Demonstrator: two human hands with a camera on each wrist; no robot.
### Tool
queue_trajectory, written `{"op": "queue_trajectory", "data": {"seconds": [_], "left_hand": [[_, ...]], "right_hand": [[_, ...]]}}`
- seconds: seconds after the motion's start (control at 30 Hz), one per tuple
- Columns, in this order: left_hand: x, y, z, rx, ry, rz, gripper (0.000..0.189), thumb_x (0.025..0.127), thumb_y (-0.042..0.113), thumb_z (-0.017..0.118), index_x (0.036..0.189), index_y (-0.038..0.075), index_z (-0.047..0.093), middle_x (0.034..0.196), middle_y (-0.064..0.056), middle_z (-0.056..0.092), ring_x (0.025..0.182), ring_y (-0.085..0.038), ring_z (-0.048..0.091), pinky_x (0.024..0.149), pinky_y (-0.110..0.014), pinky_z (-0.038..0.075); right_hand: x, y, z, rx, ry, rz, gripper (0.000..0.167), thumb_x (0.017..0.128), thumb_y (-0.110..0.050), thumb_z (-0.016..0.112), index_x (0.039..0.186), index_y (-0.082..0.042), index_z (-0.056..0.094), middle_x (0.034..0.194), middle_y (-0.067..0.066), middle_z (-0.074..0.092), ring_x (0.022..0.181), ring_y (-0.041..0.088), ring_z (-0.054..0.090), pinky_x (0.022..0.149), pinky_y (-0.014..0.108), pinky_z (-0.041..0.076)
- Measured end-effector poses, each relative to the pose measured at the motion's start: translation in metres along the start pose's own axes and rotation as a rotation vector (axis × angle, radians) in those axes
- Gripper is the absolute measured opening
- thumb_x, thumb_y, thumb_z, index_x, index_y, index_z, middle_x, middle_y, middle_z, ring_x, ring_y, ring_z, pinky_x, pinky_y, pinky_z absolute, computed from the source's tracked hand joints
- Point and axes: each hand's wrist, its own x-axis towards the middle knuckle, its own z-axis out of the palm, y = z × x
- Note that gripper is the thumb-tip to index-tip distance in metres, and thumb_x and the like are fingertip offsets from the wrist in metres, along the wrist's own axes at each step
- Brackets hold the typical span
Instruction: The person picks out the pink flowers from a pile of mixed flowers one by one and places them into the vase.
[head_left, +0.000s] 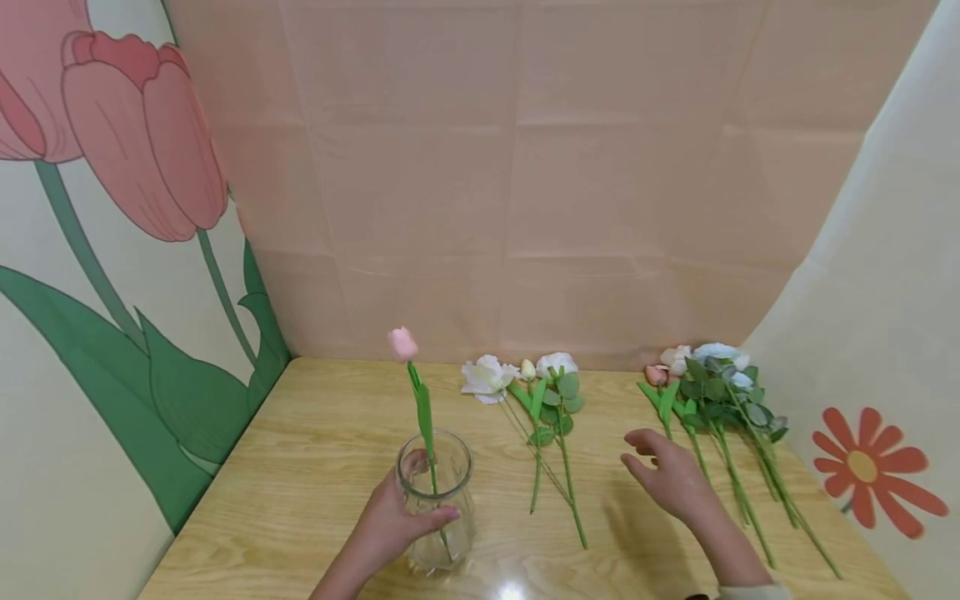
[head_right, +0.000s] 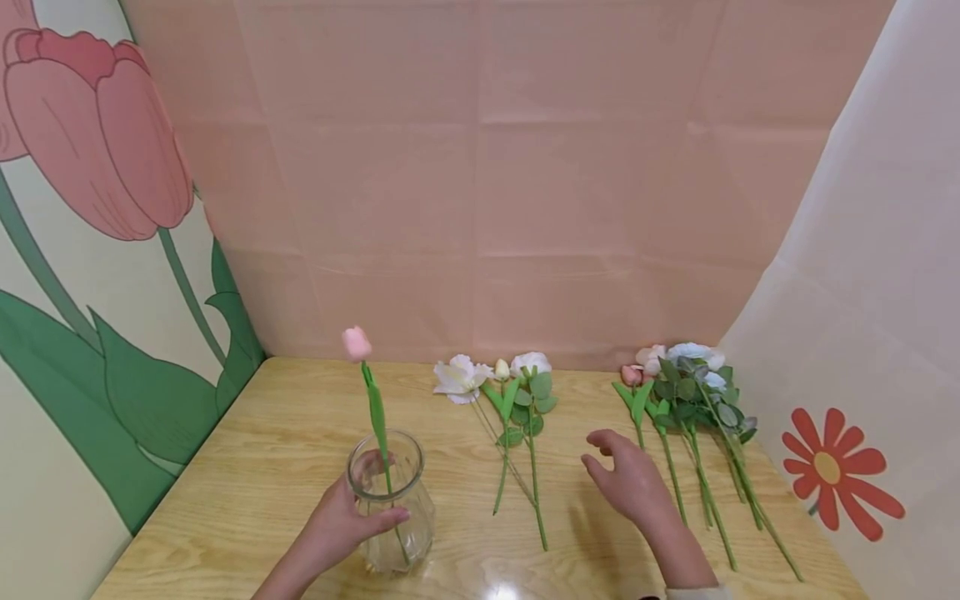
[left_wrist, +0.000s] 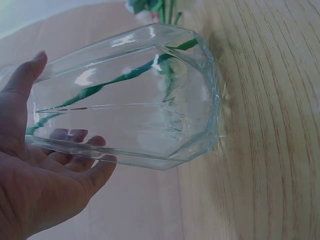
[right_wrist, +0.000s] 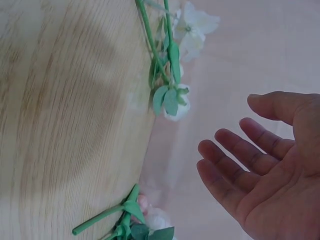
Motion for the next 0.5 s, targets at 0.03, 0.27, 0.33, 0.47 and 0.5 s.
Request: {"op": "queue_trajectory", "data": {"seconds": [0.03,0.27,0.33,0.47,0.5], "left_hand": [[0.000,0.000,0.000,0.000,0.000,0.002,0.090,0.074,0.050,0.087,0.146,0.014,0.047,0.146,-0.020,0.053,0.136,-0.053,0.042,0.099,-0.080,0.035],[0.001,-0.002,0.001,0.003,-0.001,0.011,0.088,0.075,0.049,0.087,0.145,0.014,0.047,0.145,-0.020,0.054,0.136,-0.053,0.043,0.099,-0.079,0.036],[0.001,-0.002,0.001,0.003,-0.001,0.009,0.088,0.075,0.049,0.087,0.145,0.014,0.047,0.145,-0.020,0.054,0.136,-0.053,0.043,0.099,-0.079,0.035],[0.000,-0.001,0.000,0.005,-0.003,0.003,0.089,0.075,0.050,0.087,0.146,0.014,0.047,0.146,-0.021,0.053,0.136,-0.053,0.043,0.099,-0.079,0.035],[0.000,-0.001,0.000,0.005,-0.003,0.002,0.089,0.075,0.050,0.087,0.146,0.013,0.047,0.146,-0.021,0.053,0.136,-0.053,0.042,0.099,-0.079,0.035]], "right_hand": [[-0.001,0.002,-0.001,0.000,0.004,0.003,0.029,0.094,-0.013,0.072,0.118,0.002,0.065,0.115,0.023,0.070,0.104,0.041,0.068,0.086,0.054,0.057],[-0.002,0.014,-0.009,-0.016,-0.027,0.044,0.033,0.097,-0.018,0.069,0.122,0.003,0.063,0.119,0.025,0.068,0.107,0.043,0.066,0.089,0.057,0.055],[-0.002,0.017,-0.011,-0.019,-0.026,0.046,0.033,0.097,-0.019,0.069,0.121,0.003,0.063,0.119,0.025,0.068,0.106,0.043,0.066,0.088,0.057,0.055],[-0.004,0.021,-0.014,-0.028,-0.003,0.049,0.032,0.096,-0.018,0.070,0.120,0.003,0.064,0.117,0.025,0.069,0.104,0.043,0.067,0.087,0.056,0.055],[-0.005,0.022,-0.014,-0.030,0.006,0.048,0.031,0.096,-0.017,0.070,0.119,0.003,0.064,0.116,0.025,0.069,0.104,0.043,0.067,0.086,0.056,0.055]]}}
